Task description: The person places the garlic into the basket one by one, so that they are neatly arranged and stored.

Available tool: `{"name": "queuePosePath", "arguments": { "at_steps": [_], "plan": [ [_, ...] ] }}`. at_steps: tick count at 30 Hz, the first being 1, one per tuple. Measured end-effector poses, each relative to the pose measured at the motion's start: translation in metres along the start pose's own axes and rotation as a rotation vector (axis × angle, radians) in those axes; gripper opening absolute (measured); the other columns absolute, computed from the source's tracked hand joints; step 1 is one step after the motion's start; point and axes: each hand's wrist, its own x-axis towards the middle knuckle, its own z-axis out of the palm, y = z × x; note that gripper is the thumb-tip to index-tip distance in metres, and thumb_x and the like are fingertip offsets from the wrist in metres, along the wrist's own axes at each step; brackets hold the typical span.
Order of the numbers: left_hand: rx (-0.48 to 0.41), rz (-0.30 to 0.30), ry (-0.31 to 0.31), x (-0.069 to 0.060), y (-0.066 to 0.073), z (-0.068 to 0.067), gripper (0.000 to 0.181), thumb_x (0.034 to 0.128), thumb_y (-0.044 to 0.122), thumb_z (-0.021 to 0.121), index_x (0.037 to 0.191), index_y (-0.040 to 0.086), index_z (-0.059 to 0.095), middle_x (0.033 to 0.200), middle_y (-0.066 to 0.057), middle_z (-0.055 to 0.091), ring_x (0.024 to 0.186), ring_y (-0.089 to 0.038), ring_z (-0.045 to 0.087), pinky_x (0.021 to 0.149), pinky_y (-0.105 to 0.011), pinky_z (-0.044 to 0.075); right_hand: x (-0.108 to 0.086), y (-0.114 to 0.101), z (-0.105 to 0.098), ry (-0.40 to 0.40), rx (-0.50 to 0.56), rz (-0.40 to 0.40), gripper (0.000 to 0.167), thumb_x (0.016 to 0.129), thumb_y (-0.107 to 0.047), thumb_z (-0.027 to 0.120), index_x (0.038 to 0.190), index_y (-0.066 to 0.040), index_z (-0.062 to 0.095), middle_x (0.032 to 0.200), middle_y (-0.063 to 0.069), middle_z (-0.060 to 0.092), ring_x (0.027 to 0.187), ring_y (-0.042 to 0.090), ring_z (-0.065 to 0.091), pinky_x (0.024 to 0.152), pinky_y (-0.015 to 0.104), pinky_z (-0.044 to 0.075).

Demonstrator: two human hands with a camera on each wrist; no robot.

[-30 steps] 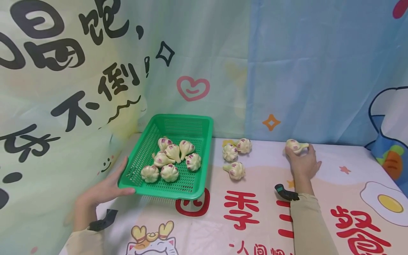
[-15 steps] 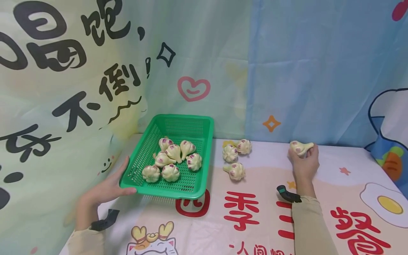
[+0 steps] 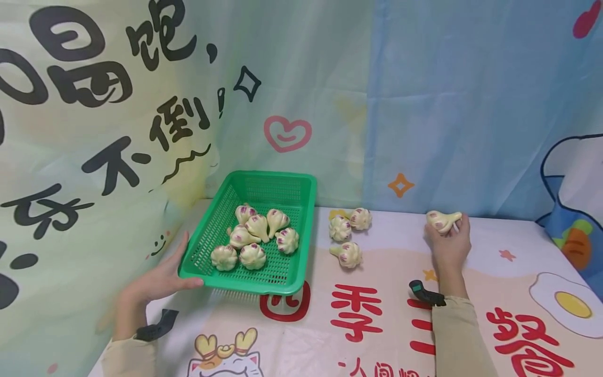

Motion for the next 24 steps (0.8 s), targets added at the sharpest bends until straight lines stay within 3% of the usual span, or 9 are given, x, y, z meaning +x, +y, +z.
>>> {"name": "queuePosePath", "arguments": {
  "at_steps": [9, 16, 24],
  "plan": [
    [0.032, 0.0, 0.009, 0.0, 0.0, 0.001, 0.121, 0.0783, 0.025, 0.077, 0.149, 0.009, -0.02, 0.155, -0.028, -0.014, 0.141, -0.051, -0.001, 0.107, -0.067, 0.011, -0.008, -0.006, 0.0, 0.015, 0.019, -0.039, 0.091, 0.086, -0.018, 0.068, 0.153, -0.032, 0.007, 0.159, -0.004, 0.017, 0.142, 0.017, 0.028, 0.11, 0.028, 0.033],
    [0.04, 0.006, 0.009, -0.001, 0.004, 0.0, 0.119, 0.0787, 0.026, 0.076, 0.15, 0.009, -0.018, 0.155, -0.03, -0.009, 0.141, -0.051, 0.001, 0.106, -0.068, 0.012, -0.014, -0.011, 0.002, -0.002, 0.044, -0.045, 0.091, 0.086, -0.018, 0.069, 0.152, -0.034, 0.008, 0.159, -0.004, 0.018, 0.142, 0.017, 0.028, 0.111, 0.03, 0.031],
    [0.046, 0.005, 0.004, -0.001, 0.007, 0.001, 0.119, 0.0787, 0.026, 0.076, 0.15, 0.007, -0.017, 0.155, -0.031, -0.008, 0.141, -0.051, 0.002, 0.106, -0.067, 0.013, -0.021, -0.019, 0.004, -0.003, -0.015, -0.081, 0.092, 0.085, -0.018, 0.071, 0.153, -0.03, 0.01, 0.158, 0.001, 0.02, 0.141, 0.022, 0.033, 0.112, 0.033, 0.031]
  ]
}}
